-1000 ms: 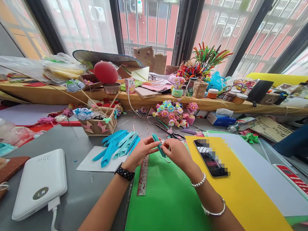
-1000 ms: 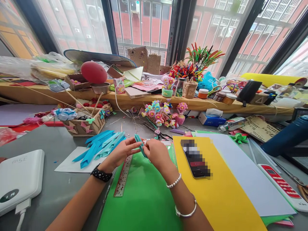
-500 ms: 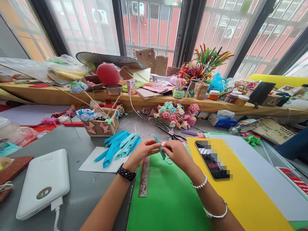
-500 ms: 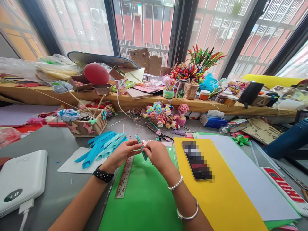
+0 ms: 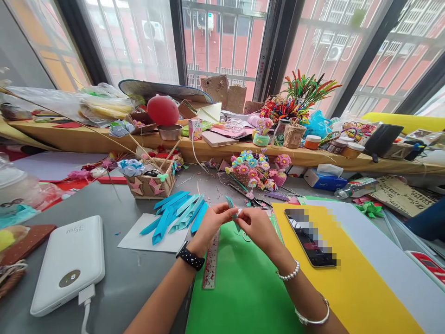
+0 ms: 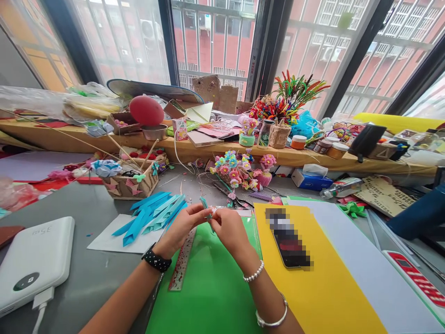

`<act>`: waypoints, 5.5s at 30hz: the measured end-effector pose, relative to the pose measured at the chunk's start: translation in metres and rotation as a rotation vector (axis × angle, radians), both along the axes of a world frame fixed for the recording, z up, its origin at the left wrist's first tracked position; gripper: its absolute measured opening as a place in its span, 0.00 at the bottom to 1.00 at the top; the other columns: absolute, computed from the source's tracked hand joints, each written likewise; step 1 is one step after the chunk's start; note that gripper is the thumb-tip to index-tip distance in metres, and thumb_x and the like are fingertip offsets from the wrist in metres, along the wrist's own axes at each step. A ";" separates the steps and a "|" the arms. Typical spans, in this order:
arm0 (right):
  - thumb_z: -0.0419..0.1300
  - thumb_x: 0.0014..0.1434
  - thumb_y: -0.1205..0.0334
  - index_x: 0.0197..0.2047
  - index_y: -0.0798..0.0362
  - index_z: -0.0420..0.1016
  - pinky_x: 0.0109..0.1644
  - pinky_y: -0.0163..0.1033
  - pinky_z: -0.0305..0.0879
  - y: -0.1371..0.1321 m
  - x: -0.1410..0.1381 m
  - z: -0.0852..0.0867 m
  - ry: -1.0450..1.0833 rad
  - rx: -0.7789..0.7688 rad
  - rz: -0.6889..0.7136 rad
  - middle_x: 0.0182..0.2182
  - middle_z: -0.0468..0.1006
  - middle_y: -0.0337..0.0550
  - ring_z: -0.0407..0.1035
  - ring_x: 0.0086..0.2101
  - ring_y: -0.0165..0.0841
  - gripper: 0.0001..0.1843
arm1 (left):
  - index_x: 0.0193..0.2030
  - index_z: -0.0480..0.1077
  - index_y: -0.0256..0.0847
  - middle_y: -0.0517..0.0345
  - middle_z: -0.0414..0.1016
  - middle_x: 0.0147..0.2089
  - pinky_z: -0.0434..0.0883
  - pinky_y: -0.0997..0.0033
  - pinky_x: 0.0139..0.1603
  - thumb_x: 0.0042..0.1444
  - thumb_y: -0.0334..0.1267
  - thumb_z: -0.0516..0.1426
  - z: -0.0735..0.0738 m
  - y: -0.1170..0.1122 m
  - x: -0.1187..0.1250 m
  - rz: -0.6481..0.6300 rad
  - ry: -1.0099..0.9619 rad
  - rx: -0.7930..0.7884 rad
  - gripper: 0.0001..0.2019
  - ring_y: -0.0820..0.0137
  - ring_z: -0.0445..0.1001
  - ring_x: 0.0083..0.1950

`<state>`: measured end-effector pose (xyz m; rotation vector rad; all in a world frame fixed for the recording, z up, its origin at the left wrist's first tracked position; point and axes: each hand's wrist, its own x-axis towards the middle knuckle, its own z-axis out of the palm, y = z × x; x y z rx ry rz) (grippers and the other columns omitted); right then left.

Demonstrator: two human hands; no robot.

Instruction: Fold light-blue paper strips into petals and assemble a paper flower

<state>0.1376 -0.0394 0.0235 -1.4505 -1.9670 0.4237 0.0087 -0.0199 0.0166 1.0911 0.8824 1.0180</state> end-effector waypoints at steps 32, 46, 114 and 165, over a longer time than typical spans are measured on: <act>0.52 0.54 0.56 0.23 0.56 0.71 0.22 0.30 0.54 -0.001 -0.006 -0.006 0.231 -0.085 0.017 0.16 0.68 0.38 0.60 0.17 0.25 0.16 | 0.23 0.66 0.40 0.57 0.65 0.19 0.51 0.73 0.23 0.48 0.42 0.49 0.030 0.013 -0.065 0.567 1.322 0.376 0.10 0.68 0.64 0.24; 0.56 0.49 0.53 0.23 0.55 0.63 0.17 0.29 0.47 -0.001 -0.002 0.007 0.877 -0.174 0.028 0.16 0.60 0.32 0.51 0.15 0.21 0.14 | 0.22 0.66 0.37 0.65 0.59 0.18 0.54 0.79 0.20 0.43 0.43 0.55 0.032 -0.010 -0.014 0.062 0.580 0.421 0.10 0.78 0.54 0.20; 0.53 0.50 0.67 0.27 0.53 0.76 0.32 0.32 0.59 -0.003 -0.005 -0.003 0.018 0.005 -0.187 0.26 0.77 0.42 0.69 0.27 0.31 0.10 | 0.31 0.65 0.39 0.56 0.71 0.30 0.58 0.75 0.29 0.50 0.31 0.46 -0.010 -0.007 0.007 0.056 0.967 0.652 0.07 0.71 0.66 0.29; 0.58 0.47 0.63 0.34 0.55 0.72 0.36 0.37 0.67 -0.005 -0.009 0.006 0.652 -0.084 0.044 0.31 0.76 0.44 0.71 0.31 0.33 0.09 | 0.47 0.66 0.39 0.52 0.74 0.39 0.65 0.67 0.43 0.49 0.36 0.54 -0.003 -0.003 0.008 -0.047 -0.419 -0.141 0.16 0.65 0.70 0.44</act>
